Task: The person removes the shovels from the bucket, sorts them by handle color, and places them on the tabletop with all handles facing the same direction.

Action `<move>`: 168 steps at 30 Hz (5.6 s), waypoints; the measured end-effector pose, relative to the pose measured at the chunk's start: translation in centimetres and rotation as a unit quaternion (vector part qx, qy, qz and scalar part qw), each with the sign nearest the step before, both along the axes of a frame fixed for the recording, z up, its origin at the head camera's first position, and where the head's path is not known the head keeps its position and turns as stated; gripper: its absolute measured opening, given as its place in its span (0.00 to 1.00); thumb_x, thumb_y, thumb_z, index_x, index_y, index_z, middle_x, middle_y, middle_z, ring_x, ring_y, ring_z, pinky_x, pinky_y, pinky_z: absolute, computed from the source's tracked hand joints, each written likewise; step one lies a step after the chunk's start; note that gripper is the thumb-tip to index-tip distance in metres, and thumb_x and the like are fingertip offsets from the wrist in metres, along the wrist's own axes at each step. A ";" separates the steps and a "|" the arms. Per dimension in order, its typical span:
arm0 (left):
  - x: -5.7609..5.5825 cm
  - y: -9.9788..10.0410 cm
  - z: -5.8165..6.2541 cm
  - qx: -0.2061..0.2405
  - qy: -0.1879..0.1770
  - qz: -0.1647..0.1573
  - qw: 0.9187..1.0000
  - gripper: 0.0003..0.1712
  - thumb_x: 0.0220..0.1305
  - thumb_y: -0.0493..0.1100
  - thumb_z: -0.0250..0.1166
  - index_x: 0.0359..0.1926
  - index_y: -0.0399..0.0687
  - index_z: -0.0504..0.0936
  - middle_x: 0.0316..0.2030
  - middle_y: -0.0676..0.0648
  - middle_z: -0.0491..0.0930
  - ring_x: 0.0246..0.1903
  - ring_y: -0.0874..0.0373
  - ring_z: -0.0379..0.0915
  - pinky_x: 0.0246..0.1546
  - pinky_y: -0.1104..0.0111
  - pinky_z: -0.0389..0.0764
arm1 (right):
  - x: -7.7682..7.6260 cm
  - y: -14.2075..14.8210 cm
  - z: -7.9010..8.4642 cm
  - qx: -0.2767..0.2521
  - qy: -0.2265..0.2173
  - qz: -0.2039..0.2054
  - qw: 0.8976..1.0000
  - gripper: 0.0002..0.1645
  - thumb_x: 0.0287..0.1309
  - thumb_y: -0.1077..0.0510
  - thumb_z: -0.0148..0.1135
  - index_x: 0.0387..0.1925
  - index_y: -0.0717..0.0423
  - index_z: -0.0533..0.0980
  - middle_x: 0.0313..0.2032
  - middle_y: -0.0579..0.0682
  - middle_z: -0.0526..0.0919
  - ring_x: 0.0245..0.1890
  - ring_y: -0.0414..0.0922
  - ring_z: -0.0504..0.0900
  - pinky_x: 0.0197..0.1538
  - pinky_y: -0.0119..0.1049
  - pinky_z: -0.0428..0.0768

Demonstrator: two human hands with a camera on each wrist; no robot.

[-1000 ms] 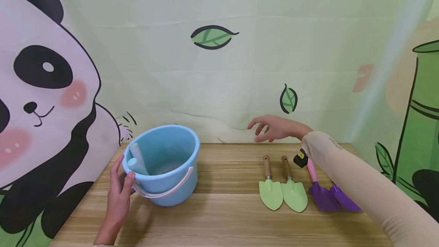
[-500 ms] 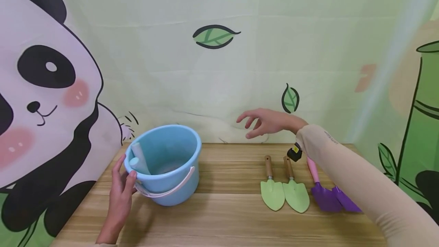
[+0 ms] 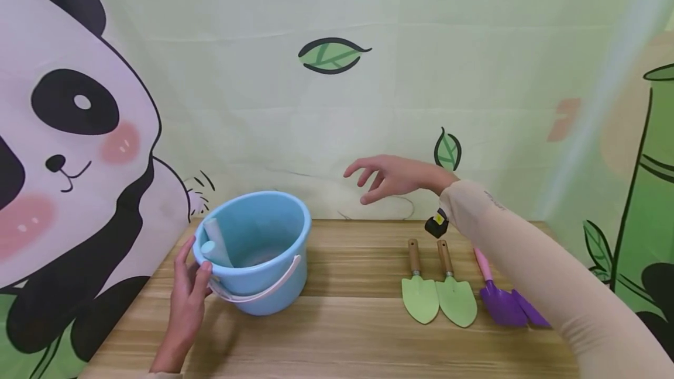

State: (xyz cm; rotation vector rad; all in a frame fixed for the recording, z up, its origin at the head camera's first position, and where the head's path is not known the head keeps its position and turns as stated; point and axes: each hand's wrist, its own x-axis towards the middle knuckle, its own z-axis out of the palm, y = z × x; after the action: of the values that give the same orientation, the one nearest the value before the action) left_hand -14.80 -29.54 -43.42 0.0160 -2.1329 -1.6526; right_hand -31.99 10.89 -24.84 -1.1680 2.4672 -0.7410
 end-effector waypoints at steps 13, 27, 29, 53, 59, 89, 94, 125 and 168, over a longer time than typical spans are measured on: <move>-0.1 0.0 0.0 -0.010 -0.007 0.005 1.000 0.35 0.82 0.50 0.47 0.82 0.67 0.45 0.76 0.39 0.58 0.72 0.37 0.58 0.49 0.63 0.81 | 0.4 -3.5 1.3 0.009 0.001 0.025 1.000 0.38 0.62 0.51 0.74 0.71 0.41 0.69 0.58 0.52 0.80 0.51 0.48 0.85 0.56 0.46 0.82; -0.1 0.1 -0.1 0.007 0.013 0.002 1.000 0.35 0.82 0.47 0.48 0.82 0.66 0.47 0.75 0.39 0.60 0.70 0.39 0.61 0.43 0.74 0.79 | 0.1 -7.6 1.7 -0.003 -0.013 0.067 0.998 0.37 0.62 0.51 0.73 0.70 0.41 0.70 0.58 0.51 0.80 0.50 0.47 0.86 0.53 0.42 0.83; -0.1 0.2 -0.1 0.007 0.012 0.004 1.000 0.35 0.82 0.47 0.48 0.82 0.66 0.47 0.75 0.39 0.60 0.70 0.40 0.61 0.43 0.75 0.78 | 0.1 -8.3 1.6 -0.005 -0.020 0.073 0.997 0.37 0.62 0.51 0.74 0.70 0.42 0.70 0.58 0.51 0.80 0.50 0.48 0.86 0.52 0.41 0.84; -0.1 0.1 -0.1 -0.002 0.008 0.008 1.000 0.35 0.81 0.48 0.48 0.82 0.66 0.47 0.75 0.38 0.60 0.71 0.40 0.60 0.46 0.72 0.78 | 0.3 -16.3 0.7 -0.040 -0.057 0.113 0.991 0.36 0.61 0.53 0.74 0.69 0.41 0.72 0.58 0.50 0.81 0.51 0.45 0.85 0.50 0.43 0.85; -0.1 0.0 -0.1 0.001 0.007 0.006 1.000 0.35 0.82 0.48 0.48 0.82 0.66 0.46 0.75 0.37 0.60 0.71 0.40 0.60 0.45 0.76 0.77 | 0.5 -18.8 -0.3 -0.044 -0.055 0.110 0.991 0.35 0.61 0.52 0.74 0.68 0.39 0.72 0.57 0.49 0.80 0.49 0.43 0.84 0.50 0.45 0.85; -0.2 -0.1 -0.2 0.014 0.016 -0.002 1.000 0.35 0.81 0.48 0.49 0.82 0.64 0.47 0.74 0.35 0.60 0.70 0.39 0.61 0.45 0.76 0.77 | 1.0 -26.1 -3.2 -0.034 -0.084 0.066 0.994 0.26 0.62 0.54 0.73 0.59 0.40 0.72 0.57 0.50 0.82 0.48 0.42 0.83 0.47 0.41 0.86; -0.2 -0.1 -0.1 0.006 0.013 -0.002 1.000 0.35 0.81 0.48 0.48 0.82 0.64 0.46 0.75 0.36 0.59 0.70 0.39 0.60 0.45 0.75 0.77 | 1.3 -26.8 -3.5 -0.023 -0.093 0.057 0.994 0.25 0.61 0.55 0.73 0.56 0.38 0.71 0.56 0.48 0.81 0.48 0.41 0.82 0.46 0.39 0.86; -0.3 -0.4 -0.2 -0.012 0.005 0.000 1.000 0.35 0.82 0.50 0.48 0.82 0.65 0.45 0.77 0.38 0.56 0.72 0.37 0.59 0.52 0.60 0.81 | 1.5 -29.2 -4.2 -0.010 -0.109 0.057 0.992 0.16 0.64 0.61 0.70 0.49 0.48 0.73 0.45 0.47 0.83 0.42 0.44 0.85 0.44 0.42 0.87; -0.3 -0.4 -0.4 0.000 0.009 -0.002 1.000 0.35 0.82 0.50 0.48 0.82 0.65 0.45 0.75 0.37 0.58 0.71 0.40 0.60 0.47 0.76 0.77 | 1.4 -28.1 -3.4 -0.055 -0.060 0.022 0.996 0.15 0.63 0.63 0.70 0.47 0.49 0.74 0.49 0.51 0.82 0.41 0.45 0.84 0.39 0.38 0.87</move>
State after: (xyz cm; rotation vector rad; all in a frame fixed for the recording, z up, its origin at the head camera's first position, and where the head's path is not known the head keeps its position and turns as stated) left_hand -15.08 -29.91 -43.83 -0.0037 -2.1217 -1.6482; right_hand -30.58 -17.21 -28.23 -1.1763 2.3217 -0.9175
